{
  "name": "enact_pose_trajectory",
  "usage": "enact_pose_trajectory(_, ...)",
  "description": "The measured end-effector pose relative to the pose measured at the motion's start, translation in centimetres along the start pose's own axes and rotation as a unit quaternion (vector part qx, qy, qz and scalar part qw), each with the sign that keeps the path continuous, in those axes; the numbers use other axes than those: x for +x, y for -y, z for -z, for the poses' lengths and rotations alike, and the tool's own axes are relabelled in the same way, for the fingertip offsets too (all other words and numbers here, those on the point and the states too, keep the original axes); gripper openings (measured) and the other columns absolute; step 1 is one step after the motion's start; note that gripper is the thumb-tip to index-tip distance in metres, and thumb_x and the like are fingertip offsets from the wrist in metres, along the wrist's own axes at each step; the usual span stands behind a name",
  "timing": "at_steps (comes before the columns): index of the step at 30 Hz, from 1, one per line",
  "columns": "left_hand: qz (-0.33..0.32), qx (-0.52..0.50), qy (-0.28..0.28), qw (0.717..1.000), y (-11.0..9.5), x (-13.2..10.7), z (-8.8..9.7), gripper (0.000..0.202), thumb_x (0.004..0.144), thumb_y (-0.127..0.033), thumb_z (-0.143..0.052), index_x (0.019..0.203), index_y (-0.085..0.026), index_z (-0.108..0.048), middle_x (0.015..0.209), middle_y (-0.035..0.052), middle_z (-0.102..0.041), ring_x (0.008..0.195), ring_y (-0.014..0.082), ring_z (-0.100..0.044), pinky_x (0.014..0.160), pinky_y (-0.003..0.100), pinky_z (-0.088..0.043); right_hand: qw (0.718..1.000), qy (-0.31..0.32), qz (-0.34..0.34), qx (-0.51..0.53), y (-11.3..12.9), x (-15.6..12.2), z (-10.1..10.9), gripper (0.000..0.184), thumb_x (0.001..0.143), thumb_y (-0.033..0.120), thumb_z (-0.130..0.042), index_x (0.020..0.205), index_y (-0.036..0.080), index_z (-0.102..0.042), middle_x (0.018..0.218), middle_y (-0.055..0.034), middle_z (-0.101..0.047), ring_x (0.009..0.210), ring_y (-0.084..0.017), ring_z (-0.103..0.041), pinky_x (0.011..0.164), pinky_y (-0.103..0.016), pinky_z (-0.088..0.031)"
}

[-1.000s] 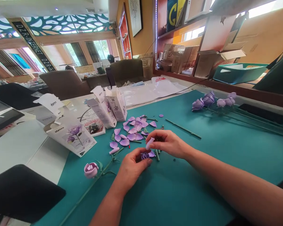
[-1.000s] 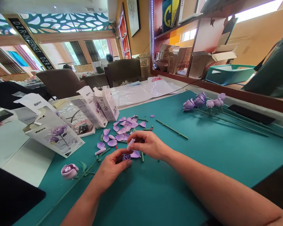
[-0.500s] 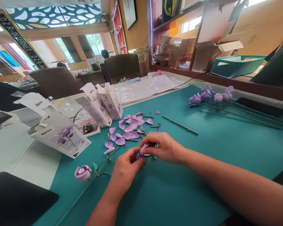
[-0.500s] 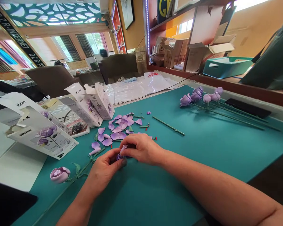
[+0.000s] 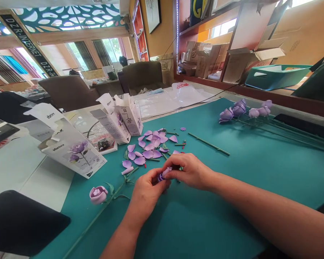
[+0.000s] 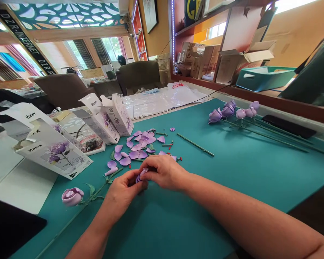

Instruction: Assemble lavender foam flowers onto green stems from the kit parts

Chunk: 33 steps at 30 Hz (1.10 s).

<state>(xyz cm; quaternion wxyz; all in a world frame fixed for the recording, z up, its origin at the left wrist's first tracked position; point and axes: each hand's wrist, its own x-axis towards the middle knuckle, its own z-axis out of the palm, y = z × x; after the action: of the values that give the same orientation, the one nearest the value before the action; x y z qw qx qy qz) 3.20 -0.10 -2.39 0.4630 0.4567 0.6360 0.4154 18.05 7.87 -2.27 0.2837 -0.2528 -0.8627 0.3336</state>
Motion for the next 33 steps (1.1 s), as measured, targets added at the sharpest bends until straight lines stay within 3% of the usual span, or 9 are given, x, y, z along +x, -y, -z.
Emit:
enact_pose_trajectory(14,-0.024,-0.008,0.007,1.0,0.6,0.1,0.1,0.032,0.071,-0.032,-0.065,0.099,-0.017,-0.068,0.066,-0.0015,-0.06,0.059,0.0127,-0.052,0.058,0.026,-0.045,1.0,0.0,-0.013,0.02,0.1,-0.1,-0.6,0.006,0.077,0.018,-0.064,0.082,0.019,-0.066,0.072,0.0005,-0.066,0.065,-0.011,-0.059,0.059,-0.021,-0.042)
enact_pose_trajectory(19,-0.017,-0.054,-0.013,0.998,0.3,0.2,0.4,0.03,0.067,-0.031,-0.07,0.093,-0.017,-0.067,0.066,-0.0025,-0.061,0.063,0.0134,-0.057,0.059,0.025,-0.047,0.993,-0.044,-0.048,0.102,-0.9,0.3,0.4,0.02,0.083,0.031,-0.057,0.095,0.017,-0.066,0.069,0.0006,-0.062,0.06,-0.011,-0.054,0.053,-0.021,-0.04)
enact_pose_trajectory(22,-0.008,-0.103,-0.062,0.993,0.3,0.4,0.8,0.037,0.067,-0.034,-0.071,0.098,-0.017,-0.065,0.068,-0.0021,-0.063,0.064,0.0128,-0.059,0.062,0.025,-0.048,0.994,-0.092,-0.057,0.034,-2.2,0.7,1.0,0.022,0.087,0.033,-0.051,0.087,0.017,-0.066,0.07,-0.0006,-0.063,0.062,-0.011,-0.054,0.055,-0.022,-0.04)
enact_pose_trajectory(27,-0.005,-0.181,-0.1,0.978,0.5,0.7,1.7,0.047,0.067,-0.041,-0.073,0.104,-0.015,-0.061,0.068,-0.0021,-0.066,0.06,0.0105,-0.059,0.065,0.025,-0.049,0.989,-0.066,-0.019,-0.133,-4.3,1.2,1.2,0.018,0.087,0.021,-0.051,0.086,0.019,-0.068,0.086,-0.0042,-0.068,0.078,-0.015,-0.06,0.069,-0.025,-0.042)
enact_pose_trajectory(33,0.013,-0.203,-0.09,0.975,0.4,0.7,1.6,0.051,0.065,-0.041,-0.075,0.107,-0.015,-0.06,0.068,-0.0022,-0.067,0.059,0.0101,-0.06,0.065,0.025,-0.05,0.965,-0.101,-0.112,-0.213,-6.6,1.5,3.8,0.02,0.087,0.02,-0.05,0.09,0.021,-0.069,0.093,-0.0037,-0.069,0.083,-0.017,-0.061,0.072,-0.026,-0.043)
